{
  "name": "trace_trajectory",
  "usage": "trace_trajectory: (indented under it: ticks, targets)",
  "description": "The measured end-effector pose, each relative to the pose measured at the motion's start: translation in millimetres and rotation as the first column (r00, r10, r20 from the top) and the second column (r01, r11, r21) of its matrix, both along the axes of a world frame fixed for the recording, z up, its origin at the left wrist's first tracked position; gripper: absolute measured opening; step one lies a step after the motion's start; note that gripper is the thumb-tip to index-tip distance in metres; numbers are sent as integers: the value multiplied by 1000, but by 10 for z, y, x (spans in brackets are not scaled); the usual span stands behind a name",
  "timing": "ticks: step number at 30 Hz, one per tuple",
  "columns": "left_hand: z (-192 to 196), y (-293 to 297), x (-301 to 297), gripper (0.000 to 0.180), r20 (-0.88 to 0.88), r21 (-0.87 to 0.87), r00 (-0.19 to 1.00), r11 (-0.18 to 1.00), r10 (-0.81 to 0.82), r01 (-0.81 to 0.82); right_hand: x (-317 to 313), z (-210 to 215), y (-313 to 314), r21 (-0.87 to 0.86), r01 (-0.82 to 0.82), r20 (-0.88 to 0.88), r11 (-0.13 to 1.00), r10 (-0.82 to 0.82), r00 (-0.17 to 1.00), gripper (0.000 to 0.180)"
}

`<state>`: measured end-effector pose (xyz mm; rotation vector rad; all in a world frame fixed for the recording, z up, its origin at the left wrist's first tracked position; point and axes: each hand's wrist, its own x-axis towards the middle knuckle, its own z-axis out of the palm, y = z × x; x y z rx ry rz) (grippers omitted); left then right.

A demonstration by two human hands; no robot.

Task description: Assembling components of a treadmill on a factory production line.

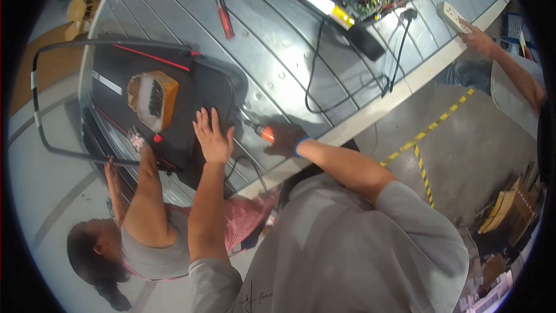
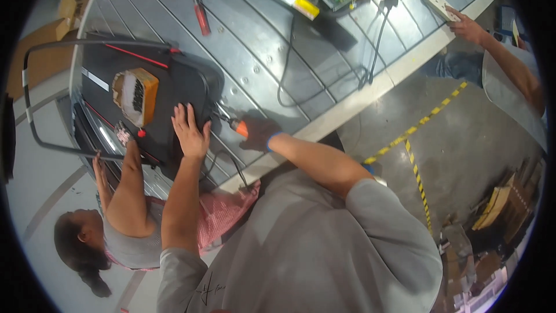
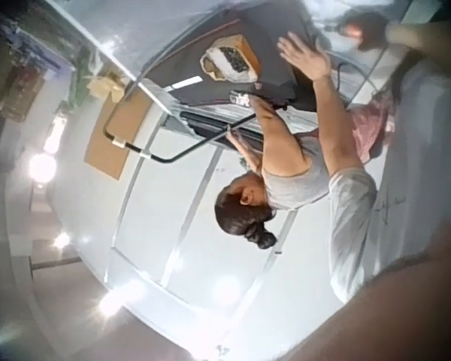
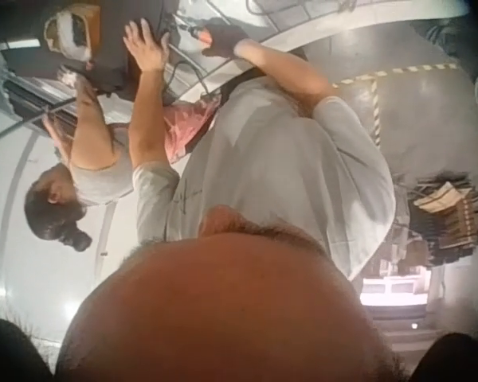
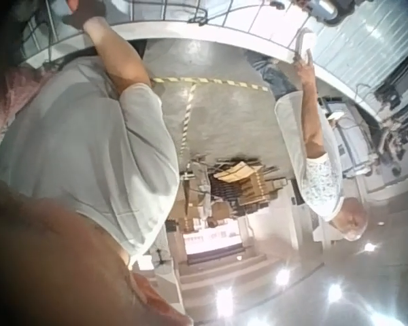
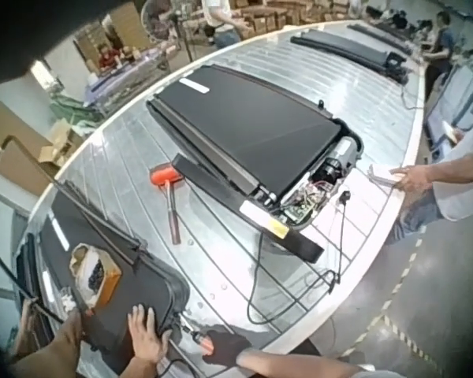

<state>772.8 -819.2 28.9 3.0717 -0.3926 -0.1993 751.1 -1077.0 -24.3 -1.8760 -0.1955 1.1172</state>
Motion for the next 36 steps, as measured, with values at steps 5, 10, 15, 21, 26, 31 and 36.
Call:
trace_trajectory:
  ticks: [5,10,15,21,26,31,36]
  targets:
    - [24,-799,1077,36,131,-125,962,958,-241,257,93,277,-638,-62,-61,-32,996,59,998,75]
    - [-172,-1146,1983,43,-674,383,737,876,48,293,-62,298,-1065,-182,52,21,982,-49,999,66]
    - [-138,-1213,1731,40,-675,404,736,864,59,301,-37,-161,-1116,-164,124,6,979,-124,992,67]
    - [-343,-793,907,40,-665,419,738,876,117,239,265,-477,-969,20,269,60,963,-270,961,67]
    - [-134,-204,882,14,-85,-405,993,913,-86,45,733,-612,-1202,-87,164,-37,983,-168,985,66]
    - [-265,1611,1079,16,107,-413,498,494,861,-765,916,-672,-1250,38,92,128,995,-96,987,65]
    - [-440,2033,1384,28,-283,-86,580,582,764,-809,954,-752,-1265,-75,61,167,995,-48,985,65]
